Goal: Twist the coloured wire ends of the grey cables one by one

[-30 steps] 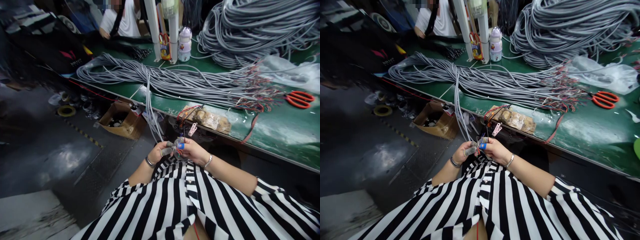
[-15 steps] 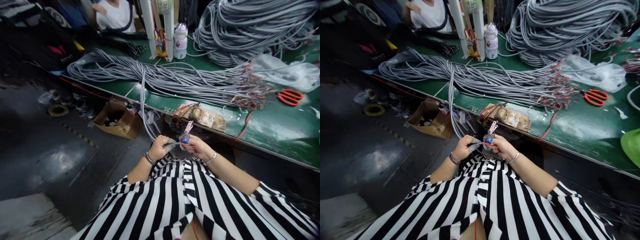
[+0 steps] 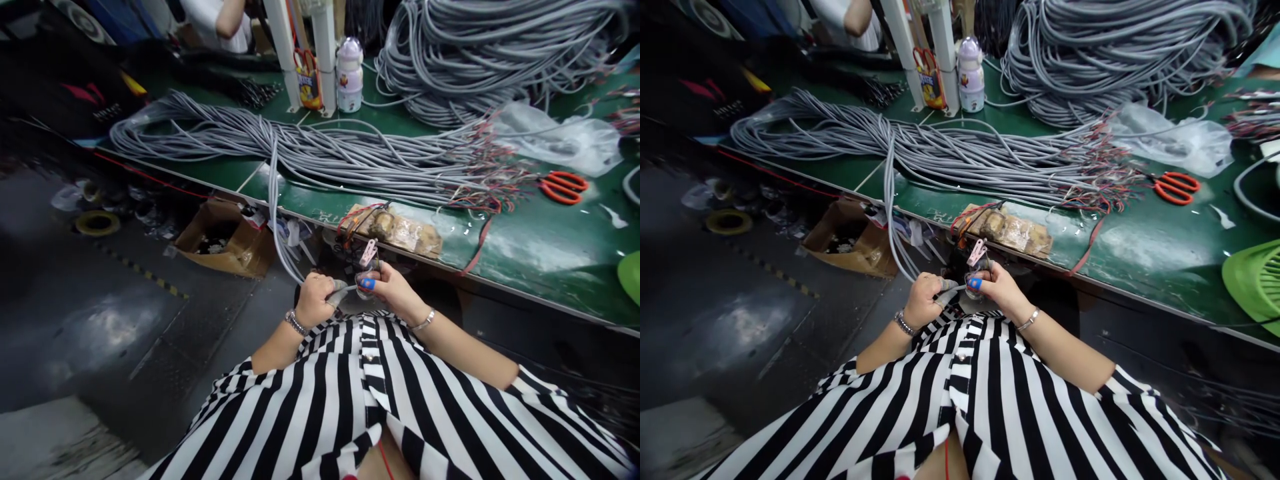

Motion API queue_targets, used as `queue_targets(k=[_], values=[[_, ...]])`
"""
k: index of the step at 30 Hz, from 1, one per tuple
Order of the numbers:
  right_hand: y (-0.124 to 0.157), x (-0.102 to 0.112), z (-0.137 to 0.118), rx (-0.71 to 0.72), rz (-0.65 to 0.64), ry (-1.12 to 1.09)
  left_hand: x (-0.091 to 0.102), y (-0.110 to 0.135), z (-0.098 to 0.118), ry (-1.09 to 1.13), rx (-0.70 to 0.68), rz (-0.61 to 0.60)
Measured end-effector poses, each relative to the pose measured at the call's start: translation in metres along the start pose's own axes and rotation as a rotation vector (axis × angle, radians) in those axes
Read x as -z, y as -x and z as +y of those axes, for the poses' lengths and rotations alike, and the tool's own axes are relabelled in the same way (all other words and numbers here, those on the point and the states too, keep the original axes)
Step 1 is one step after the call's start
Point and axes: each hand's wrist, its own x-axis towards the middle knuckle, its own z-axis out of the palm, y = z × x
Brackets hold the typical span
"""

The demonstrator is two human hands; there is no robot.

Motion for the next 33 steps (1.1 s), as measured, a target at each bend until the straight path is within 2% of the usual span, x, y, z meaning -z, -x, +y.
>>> queue_targets(k=[8, 13, 20, 25, 29, 33], values=[[-0.0043, -0.0054, 0.0076, 0.021, 0.020, 0.001, 0.0003, 0.0021, 0.0031, -0.033, -0.015, 0.020], [-0.0039, -0.0084, 0.0095, 0.070, 0.021, 0.081, -0.0020, 0.0024, 0.0038, -0.017, -0.030, 0.026], [-0.0002, -0.0110, 0.0077, 0.026, 0.029, 0.005, -0.0041, 0.0040, 0.0023, -0.035, -0.026, 0.010], [0.0011, -0.0097, 0.0039, -0.059, -0.110, -0.233, -0.0044, 0.0042, 0.0019, 0.018, -0.002, 0.003], [-0.0003, -0.0059, 0.0041, -0.101, -0.227, -0.244, -0.0041, 0.0039, 0.0000, 0.028, 0.016, -0.023], [0.0001, -0.0021, 0.0029, -0.053, -0.170, -0.209, -0.0032, 0.0067, -0.0042, 0.057, 0.027, -0.043]])
